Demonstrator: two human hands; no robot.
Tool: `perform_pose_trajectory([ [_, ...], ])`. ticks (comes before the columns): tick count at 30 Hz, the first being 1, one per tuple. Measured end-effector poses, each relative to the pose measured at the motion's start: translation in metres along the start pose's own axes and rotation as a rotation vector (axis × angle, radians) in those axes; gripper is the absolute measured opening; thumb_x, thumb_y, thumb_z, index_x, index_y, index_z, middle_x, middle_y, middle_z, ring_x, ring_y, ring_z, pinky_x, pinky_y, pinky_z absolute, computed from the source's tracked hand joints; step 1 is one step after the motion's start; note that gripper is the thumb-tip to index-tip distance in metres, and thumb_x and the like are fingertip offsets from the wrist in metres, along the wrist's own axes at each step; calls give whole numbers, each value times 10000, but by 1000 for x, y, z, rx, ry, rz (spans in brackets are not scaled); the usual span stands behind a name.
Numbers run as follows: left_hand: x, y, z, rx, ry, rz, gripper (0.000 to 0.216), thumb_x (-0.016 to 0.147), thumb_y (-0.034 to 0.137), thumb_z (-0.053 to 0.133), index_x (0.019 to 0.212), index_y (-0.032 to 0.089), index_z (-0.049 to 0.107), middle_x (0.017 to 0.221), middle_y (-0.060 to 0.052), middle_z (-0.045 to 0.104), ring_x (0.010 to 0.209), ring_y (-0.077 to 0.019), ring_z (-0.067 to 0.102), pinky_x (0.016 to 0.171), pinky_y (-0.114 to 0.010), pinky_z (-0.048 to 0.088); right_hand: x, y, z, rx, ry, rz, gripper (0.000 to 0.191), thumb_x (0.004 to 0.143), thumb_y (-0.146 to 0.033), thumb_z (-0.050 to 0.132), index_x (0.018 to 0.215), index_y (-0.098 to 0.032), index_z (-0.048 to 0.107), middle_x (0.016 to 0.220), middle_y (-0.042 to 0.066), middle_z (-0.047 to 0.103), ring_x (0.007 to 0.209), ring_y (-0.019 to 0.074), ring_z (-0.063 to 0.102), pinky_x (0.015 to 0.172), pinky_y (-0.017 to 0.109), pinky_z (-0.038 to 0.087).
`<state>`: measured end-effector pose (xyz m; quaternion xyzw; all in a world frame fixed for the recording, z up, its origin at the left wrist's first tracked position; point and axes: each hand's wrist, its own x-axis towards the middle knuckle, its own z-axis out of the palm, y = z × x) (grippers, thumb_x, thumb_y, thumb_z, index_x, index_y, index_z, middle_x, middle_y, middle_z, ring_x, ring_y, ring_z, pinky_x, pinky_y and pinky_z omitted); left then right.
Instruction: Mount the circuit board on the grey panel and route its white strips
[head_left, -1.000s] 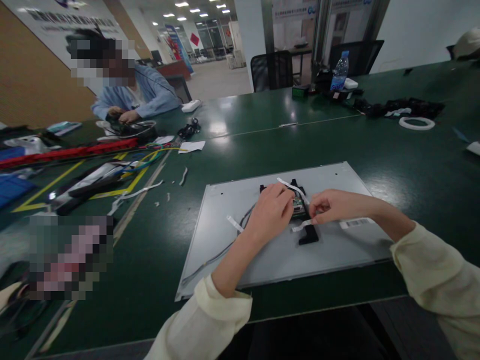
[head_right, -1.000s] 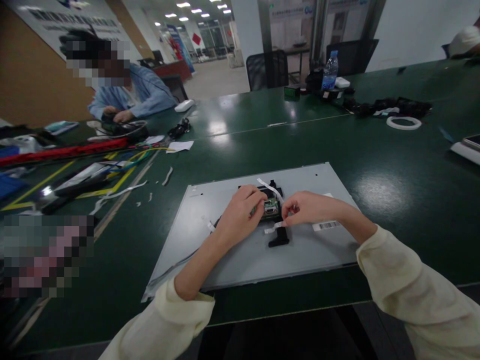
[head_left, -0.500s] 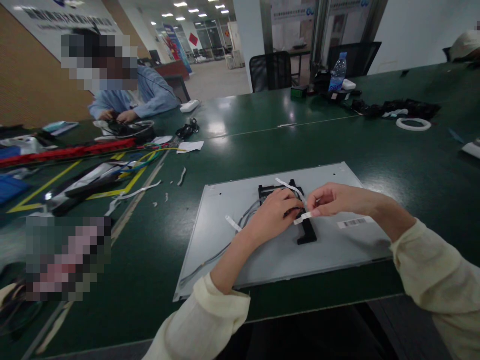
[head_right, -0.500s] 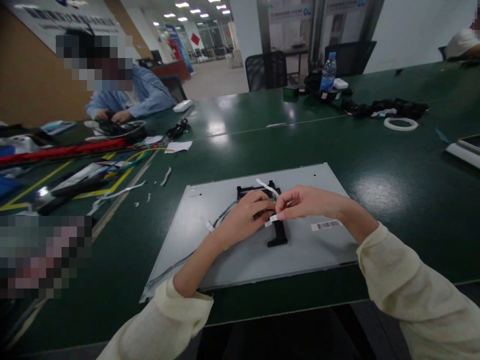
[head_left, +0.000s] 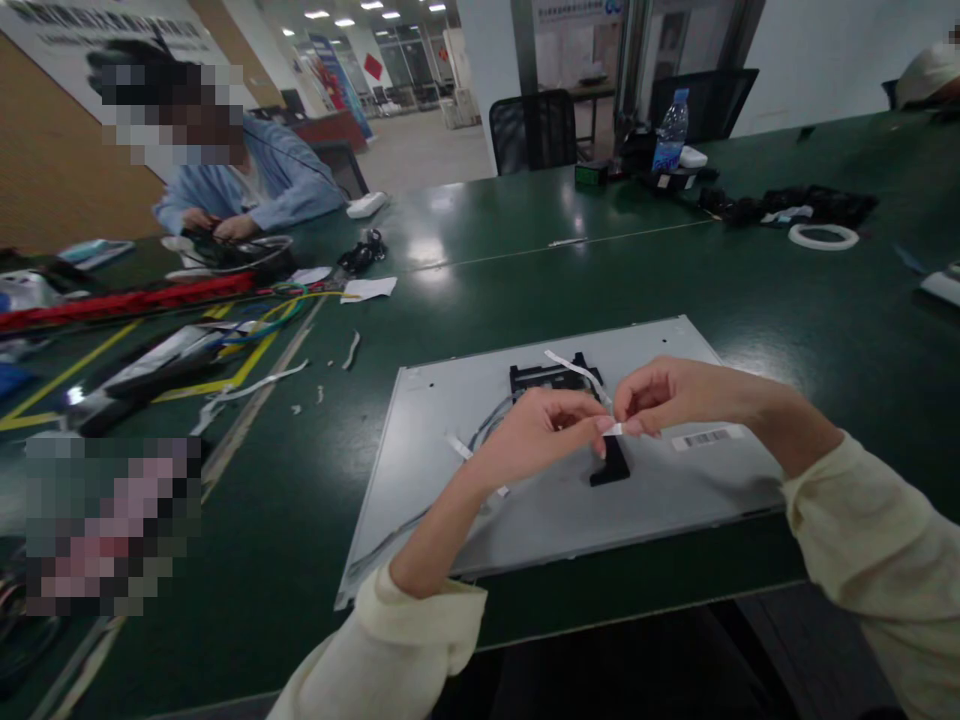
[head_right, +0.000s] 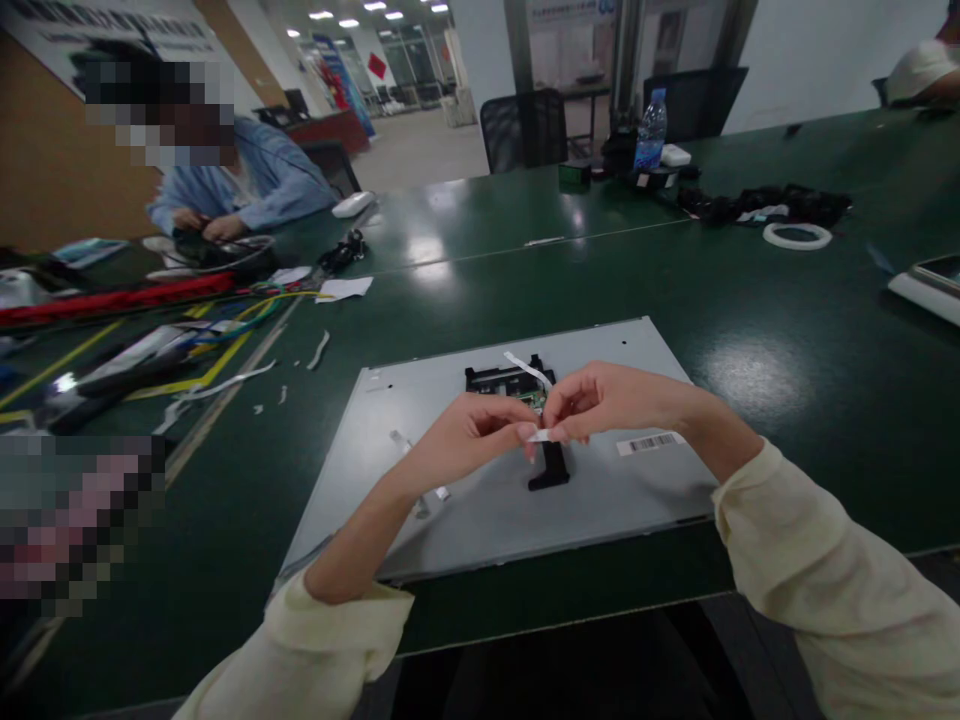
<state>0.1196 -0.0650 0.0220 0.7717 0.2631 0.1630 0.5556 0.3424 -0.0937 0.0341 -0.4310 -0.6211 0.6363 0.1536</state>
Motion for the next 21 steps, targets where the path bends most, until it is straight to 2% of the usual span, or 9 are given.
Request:
perform_pose_trajectory([
  [5, -1, -1, 0, -75, -31, -92, 230, 830, 356, 611, 821, 140, 688, 604, 16, 576, 564, -81, 499, 566, -210, 395, 0, 1, -4, -46, 38, 22, 315, 717, -436, 705, 903, -181, 693, 708, -14, 581, 611, 84, 468, 571, 231, 328],
  [9, -3, -2, 1, -111, -40, -68, 222, 834, 345, 605, 794, 144, 688, 595, 17, 570, 566, -80, 495, 569, -208, 391, -1, 1, -5, -67, 24, 18, 382, 712, -444, 713, 1006, -202, 715, 669, -20, 569, 593, 84, 458, 560, 228, 326],
  [13, -3, 0, 2, -104, -38, -82, 231, 836, 360, 599, 818, 149, 693, 600, 17, 572, 565, -83, 495, 573, -212, 402, -3, -3, -3, -73, 29, -2, 340, 692, -458, 715, 891, -183, 739, 792, 21, 632, 695, 118, 524, 608, 238, 374],
  [16, -2, 2, 3, -33, -5, -113, 248, 840, 377, 587, 856, 152, 691, 616, 10, 598, 570, -85, 505, 566, -205, 400, -3, -1, -5, -103, 60, -1, 343, 702, -467, 697, 895, -187, 739, 805, 22, 638, 709, 125, 528, 625, 246, 381],
  [21, -3, 2, 1, 40, 38, -236, 264, 872, 352, 512, 969, 146, 646, 620, 12, 648, 399, -46, 359, 425, -177, 274, 3, 12, -15, -187, 133, 51, 291, 727, -418, 673, 903, -195, 735, 718, 1, 614, 647, 104, 495, 586, 234, 349],
])
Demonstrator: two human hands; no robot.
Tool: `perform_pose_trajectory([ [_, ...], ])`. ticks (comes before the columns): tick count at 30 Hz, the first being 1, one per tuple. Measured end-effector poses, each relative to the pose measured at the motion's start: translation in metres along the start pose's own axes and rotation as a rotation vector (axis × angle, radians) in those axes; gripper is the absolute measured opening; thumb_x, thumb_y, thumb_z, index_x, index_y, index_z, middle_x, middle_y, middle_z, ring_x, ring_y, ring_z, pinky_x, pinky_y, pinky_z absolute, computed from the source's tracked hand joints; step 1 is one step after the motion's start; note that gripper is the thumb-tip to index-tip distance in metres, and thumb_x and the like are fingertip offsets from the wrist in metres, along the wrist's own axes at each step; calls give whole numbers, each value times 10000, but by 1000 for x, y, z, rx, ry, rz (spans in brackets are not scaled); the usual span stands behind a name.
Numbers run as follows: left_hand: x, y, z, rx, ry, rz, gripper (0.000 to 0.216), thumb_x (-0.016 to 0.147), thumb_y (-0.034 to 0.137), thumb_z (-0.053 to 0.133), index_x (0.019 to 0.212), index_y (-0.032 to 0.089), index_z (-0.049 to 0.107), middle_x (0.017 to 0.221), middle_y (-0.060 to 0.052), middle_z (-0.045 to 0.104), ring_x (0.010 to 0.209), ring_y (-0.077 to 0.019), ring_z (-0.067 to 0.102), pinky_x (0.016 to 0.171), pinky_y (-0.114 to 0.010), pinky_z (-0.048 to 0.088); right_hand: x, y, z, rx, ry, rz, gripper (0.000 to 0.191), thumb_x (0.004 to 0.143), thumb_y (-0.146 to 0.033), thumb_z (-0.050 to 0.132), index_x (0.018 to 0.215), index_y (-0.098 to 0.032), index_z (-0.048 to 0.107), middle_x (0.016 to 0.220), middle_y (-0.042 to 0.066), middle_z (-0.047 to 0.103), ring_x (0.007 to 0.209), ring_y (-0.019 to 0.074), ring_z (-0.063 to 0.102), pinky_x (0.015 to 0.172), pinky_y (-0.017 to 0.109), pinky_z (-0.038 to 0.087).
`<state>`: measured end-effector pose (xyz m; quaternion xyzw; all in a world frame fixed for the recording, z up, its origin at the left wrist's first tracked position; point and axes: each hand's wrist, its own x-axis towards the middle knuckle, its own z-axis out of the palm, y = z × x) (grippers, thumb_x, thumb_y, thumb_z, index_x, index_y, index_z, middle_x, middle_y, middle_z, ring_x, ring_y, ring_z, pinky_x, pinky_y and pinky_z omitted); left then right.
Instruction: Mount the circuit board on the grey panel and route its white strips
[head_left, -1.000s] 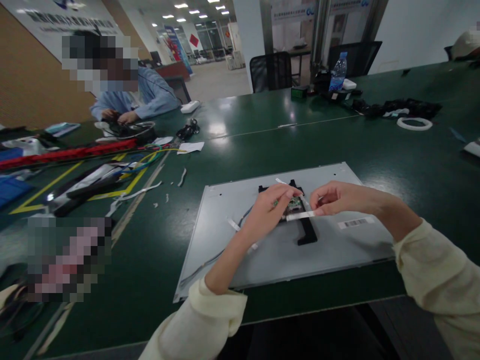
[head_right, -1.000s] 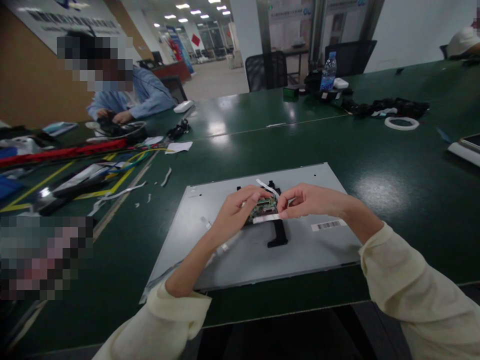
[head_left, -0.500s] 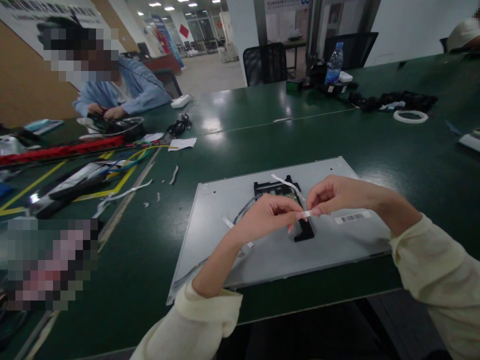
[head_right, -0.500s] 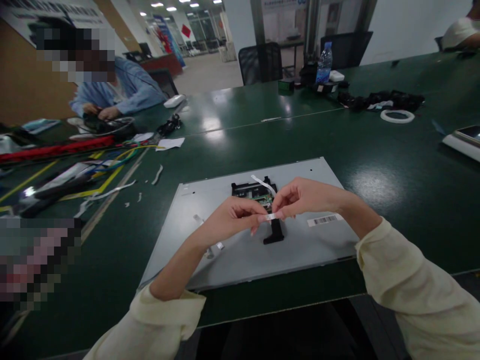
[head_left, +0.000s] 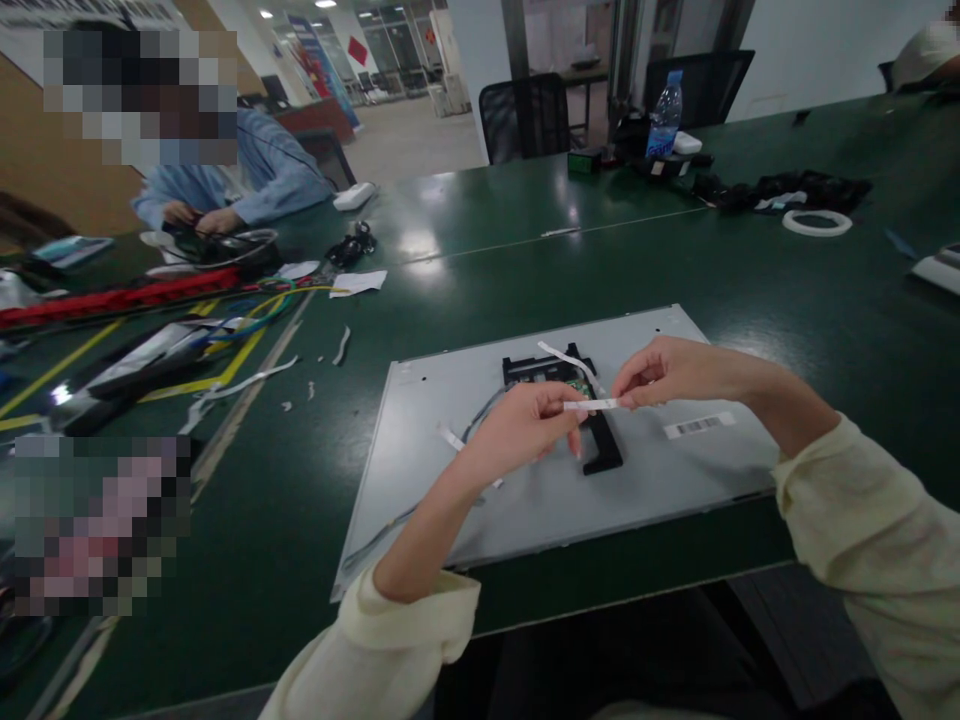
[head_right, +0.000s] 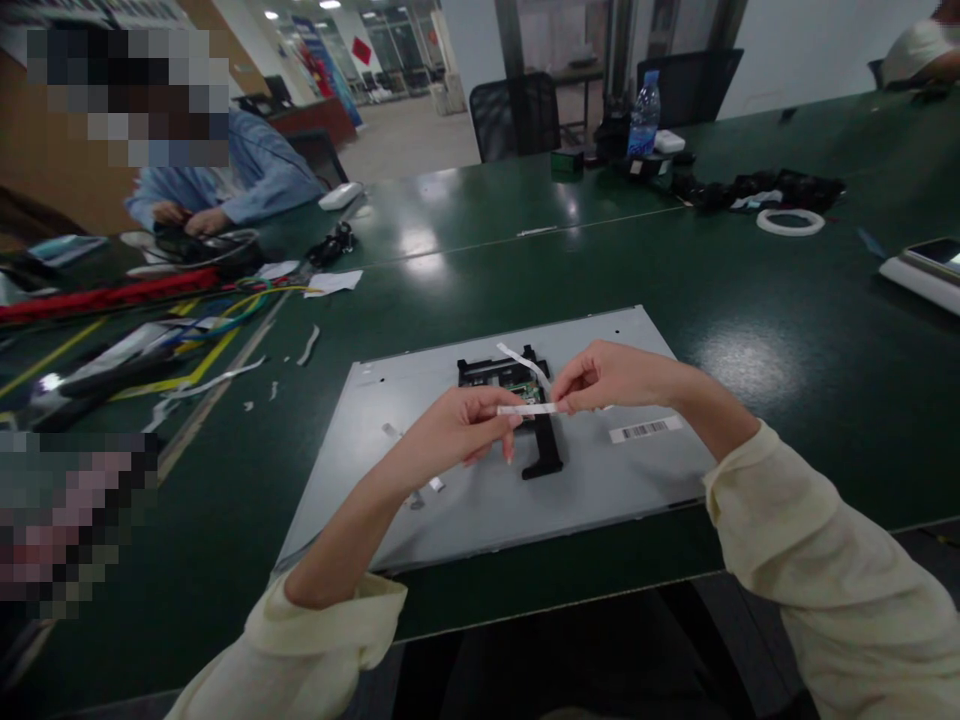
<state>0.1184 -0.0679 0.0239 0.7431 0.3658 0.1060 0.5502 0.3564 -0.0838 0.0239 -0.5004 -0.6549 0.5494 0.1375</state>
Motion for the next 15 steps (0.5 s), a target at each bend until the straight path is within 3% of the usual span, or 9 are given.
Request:
perform_pose_trajectory([
  [8, -3, 1, 3, 185, 17, 7, 251, 853, 323, 498, 689, 158, 591, 527, 22, 610, 431, -70, 464, 467, -185, 336, 2, 3, 5, -29, -89, 24, 296, 734, -418, 663, 909, -187, 723, 750, 16, 649, 656, 112, 538, 586, 229, 377],
  [15, -3, 1, 14, 407, 121, 0, 260, 801, 271, 507, 561, 173, 528, 463, 37, 530, 468, -100, 492, 511, -216, 347, 8, 8, 6, 21, -132, 81, 311, 722, -400, 686, 949, -187, 689, 756, 21, 659, 697, 137, 592, 630, 251, 455],
])
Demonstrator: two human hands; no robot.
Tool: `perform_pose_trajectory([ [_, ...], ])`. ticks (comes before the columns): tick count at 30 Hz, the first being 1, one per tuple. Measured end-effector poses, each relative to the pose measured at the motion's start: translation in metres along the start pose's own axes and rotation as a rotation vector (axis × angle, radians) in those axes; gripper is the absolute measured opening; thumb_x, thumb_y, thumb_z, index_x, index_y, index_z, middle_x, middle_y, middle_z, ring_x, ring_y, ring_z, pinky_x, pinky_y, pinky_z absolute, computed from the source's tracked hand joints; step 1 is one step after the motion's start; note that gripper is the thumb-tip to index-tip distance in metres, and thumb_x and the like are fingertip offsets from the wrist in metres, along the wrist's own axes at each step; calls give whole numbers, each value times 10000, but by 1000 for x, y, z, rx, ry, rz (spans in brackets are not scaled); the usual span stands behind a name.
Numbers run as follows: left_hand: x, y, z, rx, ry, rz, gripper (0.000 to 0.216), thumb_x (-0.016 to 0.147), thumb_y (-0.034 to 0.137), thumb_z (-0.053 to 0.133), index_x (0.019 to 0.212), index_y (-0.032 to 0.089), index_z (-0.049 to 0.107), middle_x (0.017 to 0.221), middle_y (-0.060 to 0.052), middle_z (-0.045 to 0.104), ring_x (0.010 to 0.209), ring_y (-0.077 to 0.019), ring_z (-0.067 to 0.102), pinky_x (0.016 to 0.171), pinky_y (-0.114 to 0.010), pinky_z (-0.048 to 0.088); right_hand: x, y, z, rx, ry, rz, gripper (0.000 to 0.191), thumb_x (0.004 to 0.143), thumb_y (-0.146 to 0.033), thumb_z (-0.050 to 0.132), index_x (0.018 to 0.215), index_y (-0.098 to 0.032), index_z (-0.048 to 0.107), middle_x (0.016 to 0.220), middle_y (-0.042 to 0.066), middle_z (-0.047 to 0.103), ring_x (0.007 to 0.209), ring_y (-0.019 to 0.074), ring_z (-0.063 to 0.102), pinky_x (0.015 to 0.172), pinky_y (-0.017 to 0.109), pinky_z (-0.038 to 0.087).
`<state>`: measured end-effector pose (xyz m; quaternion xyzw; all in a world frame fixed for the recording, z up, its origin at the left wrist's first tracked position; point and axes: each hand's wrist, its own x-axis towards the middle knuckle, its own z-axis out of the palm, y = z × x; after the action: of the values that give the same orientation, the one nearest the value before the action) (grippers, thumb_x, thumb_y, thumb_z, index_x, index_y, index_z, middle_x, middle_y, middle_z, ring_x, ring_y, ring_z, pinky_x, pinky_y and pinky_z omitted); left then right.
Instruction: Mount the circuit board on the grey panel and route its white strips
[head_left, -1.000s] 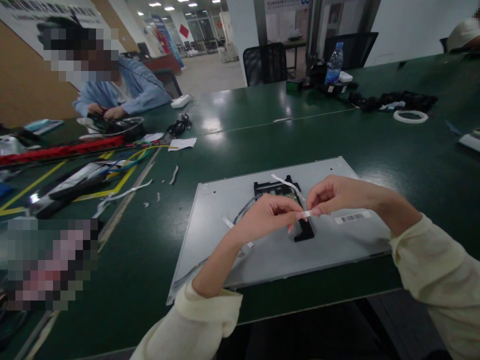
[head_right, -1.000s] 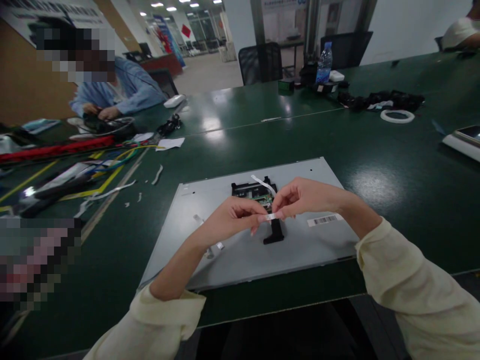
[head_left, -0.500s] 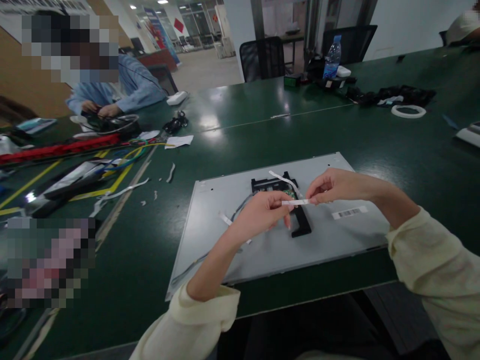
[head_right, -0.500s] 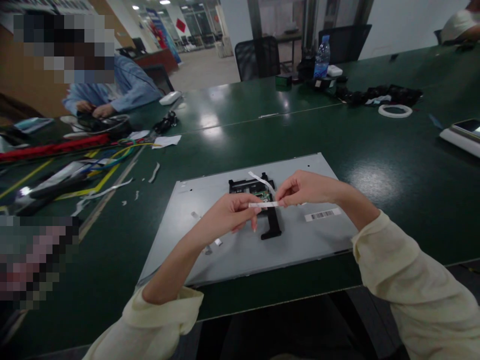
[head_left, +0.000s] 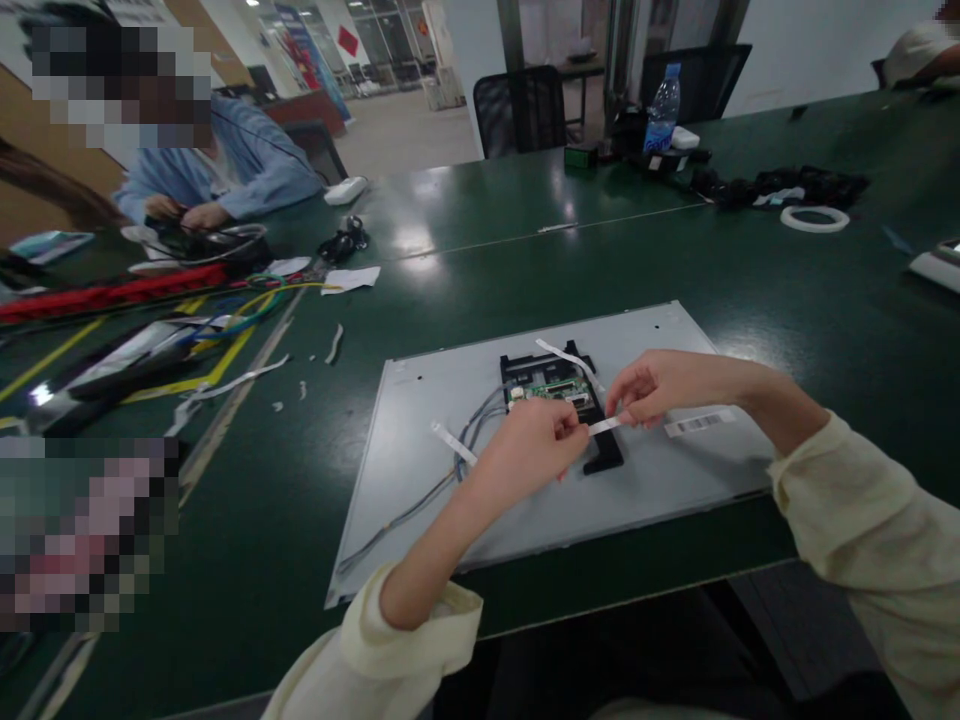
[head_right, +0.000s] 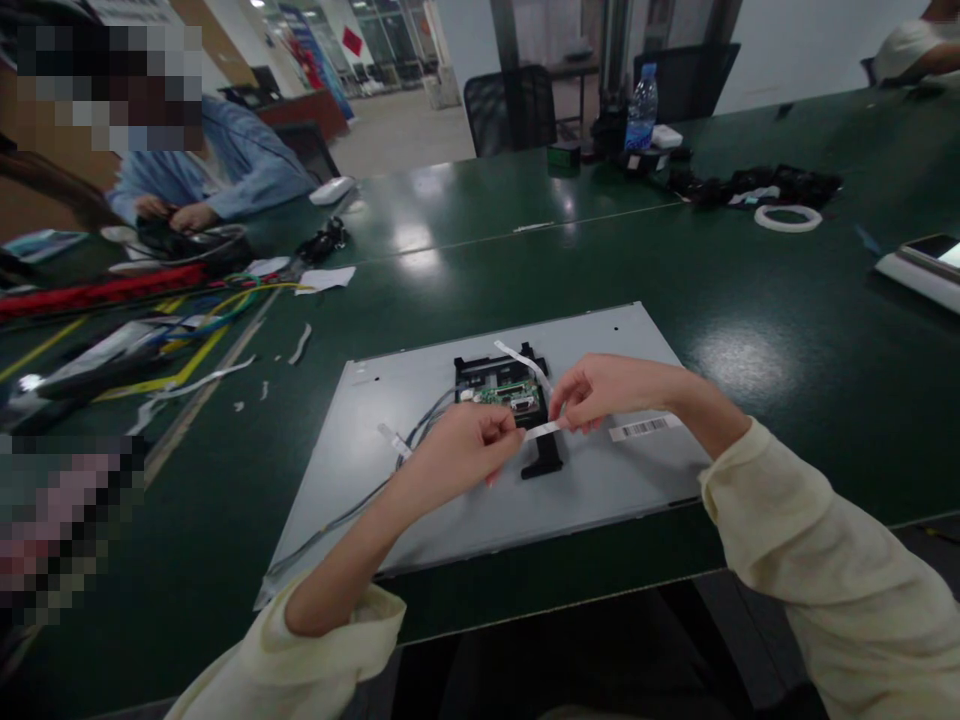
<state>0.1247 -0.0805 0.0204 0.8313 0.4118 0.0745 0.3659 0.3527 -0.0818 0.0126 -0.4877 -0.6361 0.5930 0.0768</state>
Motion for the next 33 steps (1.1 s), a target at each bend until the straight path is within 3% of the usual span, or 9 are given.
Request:
perform_pose_trajectory([
  [6, -1, -3, 9, 240, 120, 21, 214, 787, 257, 519, 596, 179, 575, 542, 8, 562, 515, -128, 501, 517, -241, 314, 3, 4, 2, 106, 0, 19, 346, 707, -315, 703, 981, -182, 539, 736, 5, 648, 682, 136, 613, 636, 258, 482],
  [11, -1, -6, 15, 354, 121, 18, 195, 797, 251, 516, 642, 189, 617, 600, -16, 610, 550, -152, 541, 525, -249, 329, 6, 8, 5, 67, 35, 4, 337, 716, -337, 694, 922, -190, 472, 697, -11, 628, 652, 134, 616, 621, 263, 491],
  [23, 1, -2, 32, 565, 72, -35, 297, 870, 288, 432, 816, 164, 696, 727, -93, 677, 707, -224, 654, 634, -308, 468, 12, 7, 15, -79, 128, -1, 261, 711, -336, 681, 820, -179, 503, 645, -1, 633, 630, 153, 642, 553, 243, 501],
  [30, 2, -3, 33, 629, 98, -42, 321, 881, 300, 416, 816, 161, 698, 736, -101, 686, 700, -243, 668, 619, -329, 485, 10, 3, 16, -79, 113, 24, 207, 706, -320, 659, 789, -170, 544, 654, 22, 650, 629, 154, 640, 565, 243, 491],
  [33, 1, -2, 31, 654, 100, -39, 331, 890, 307, 412, 823, 156, 698, 737, -105, 686, 701, -246, 672, 624, -336, 493, 10, 2, 16, -184, 156, 29, 181, 701, -311, 647, 769, -169, 558, 632, 11, 644, 603, 140, 621, 562, 231, 457],
])
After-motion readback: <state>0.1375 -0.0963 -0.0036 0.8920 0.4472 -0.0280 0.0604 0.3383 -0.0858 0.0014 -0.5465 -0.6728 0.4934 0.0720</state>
